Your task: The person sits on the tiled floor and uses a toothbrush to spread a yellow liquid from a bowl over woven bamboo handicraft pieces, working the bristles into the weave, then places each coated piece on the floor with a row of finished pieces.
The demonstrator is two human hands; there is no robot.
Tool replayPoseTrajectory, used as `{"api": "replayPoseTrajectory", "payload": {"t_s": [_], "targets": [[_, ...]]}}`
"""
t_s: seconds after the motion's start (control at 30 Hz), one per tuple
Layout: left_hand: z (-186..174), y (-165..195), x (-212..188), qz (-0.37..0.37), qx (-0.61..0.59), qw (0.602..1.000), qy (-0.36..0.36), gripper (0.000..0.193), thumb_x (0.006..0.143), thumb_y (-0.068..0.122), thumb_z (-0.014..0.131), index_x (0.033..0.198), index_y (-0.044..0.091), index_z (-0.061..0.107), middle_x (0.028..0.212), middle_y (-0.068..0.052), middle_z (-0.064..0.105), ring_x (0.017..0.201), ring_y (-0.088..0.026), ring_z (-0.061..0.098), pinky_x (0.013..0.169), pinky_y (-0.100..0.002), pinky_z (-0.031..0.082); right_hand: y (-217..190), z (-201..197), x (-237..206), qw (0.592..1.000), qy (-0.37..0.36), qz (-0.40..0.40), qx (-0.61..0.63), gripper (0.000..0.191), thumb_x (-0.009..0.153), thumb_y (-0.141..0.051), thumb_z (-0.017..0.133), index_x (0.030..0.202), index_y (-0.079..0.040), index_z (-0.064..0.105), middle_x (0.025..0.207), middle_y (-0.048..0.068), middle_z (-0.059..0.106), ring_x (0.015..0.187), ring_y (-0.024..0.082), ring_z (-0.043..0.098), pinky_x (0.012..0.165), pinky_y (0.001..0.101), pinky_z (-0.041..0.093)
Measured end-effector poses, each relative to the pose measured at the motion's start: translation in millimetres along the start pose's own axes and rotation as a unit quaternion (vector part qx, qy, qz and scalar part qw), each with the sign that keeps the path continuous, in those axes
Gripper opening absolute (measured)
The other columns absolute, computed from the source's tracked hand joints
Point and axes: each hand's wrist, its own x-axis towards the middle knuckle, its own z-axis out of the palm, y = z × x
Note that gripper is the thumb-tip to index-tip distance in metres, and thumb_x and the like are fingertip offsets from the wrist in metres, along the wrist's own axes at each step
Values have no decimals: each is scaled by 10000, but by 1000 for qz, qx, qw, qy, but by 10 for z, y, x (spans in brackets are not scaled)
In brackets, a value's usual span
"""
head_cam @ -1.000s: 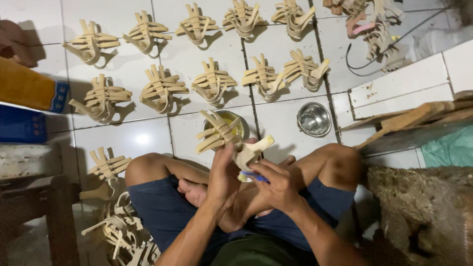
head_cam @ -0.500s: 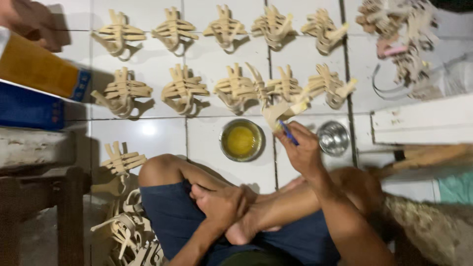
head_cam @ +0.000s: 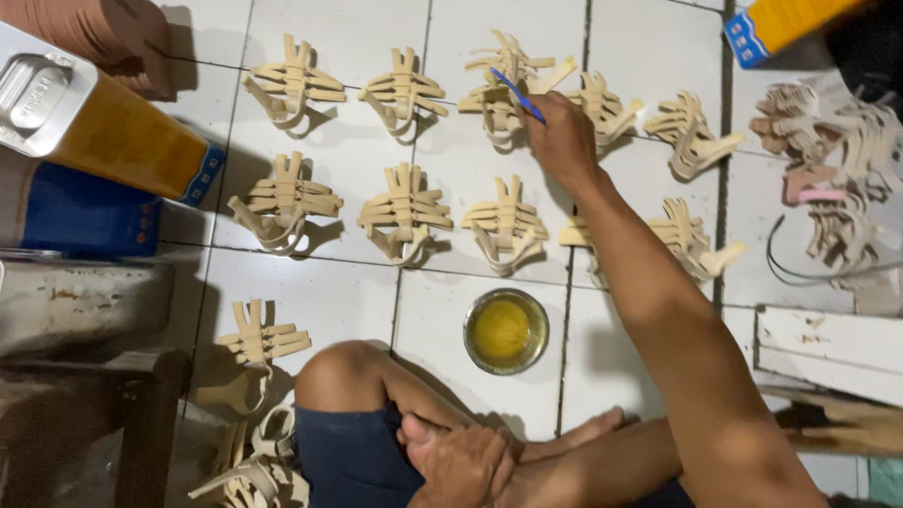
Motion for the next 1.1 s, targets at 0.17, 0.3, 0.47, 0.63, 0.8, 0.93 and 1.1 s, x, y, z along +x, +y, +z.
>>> {"api": "replayPoseTrajectory", "payload": {"t_s": [0.17,0.3,0.47,0.63,0.8,0.93,1.1], "targets": [[-31,-99,0,19,-17,1000,2,262,825,179,769,1002,-6,714,744,-96,609,623,-238,593,583,-367,477,18,222,149,995,-74,57,-23,133,1000,-155,748,1023,-24,756,873,167,686,781,322,662,714,434,507],[38,-140,10,35,-17,999,17,202,802,155,764,914,8,681,719,-90,588,648,-219,604,594,-356,474,-30,279,29,993,-39,96,58,289,982,-176,741,1234,-36,720,748,115,669,625,197,625,572,353,484],[45,-90,-49,37,-24,998,35,158,805,146,759,810,83,614,719,-85,584,658,-229,606,612,-361,482,-194,151,-452,948,21,263,180,353,987,-202,726,1318,-82,707,712,56,629,560,72,535,472,258,443],[-6,62,-116,11,-42,998,37,194,831,177,773,805,89,602,718,-84,600,645,-257,621,615,-393,503,-574,-41,-1419,963,26,229,137,291,1025,-229,652,1245,-53,727,775,14,726,613,58,614,494,244,455],[-94,283,-264,-1,-33,999,38,192,861,208,764,820,71,636,730,-113,651,659,-295,648,637,-427,512,-1021,-129,-2453,926,23,305,220,310,990,-297,675,1125,-32,763,714,3,684,656,57,598,580,229,463],[-259,468,-499,-75,-118,986,85,188,924,193,705,816,50,647,750,-142,661,663,-309,653,617,-423,510,-1216,-277,-2996,921,-12,313,233,341,1010,-339,686,930,-19,773,692,-14,665,643,53,557,570,228,444],[-815,582,-1080,-174,-66,965,183,292,987,224,719,769,50,633,730,-160,633,627,-325,617,567,-421,475,-1404,-423,-3291,878,-74,380,281,333,1027,-341,721,919,-25,722,673,13,583,529,60,460,475,238,350]]}}
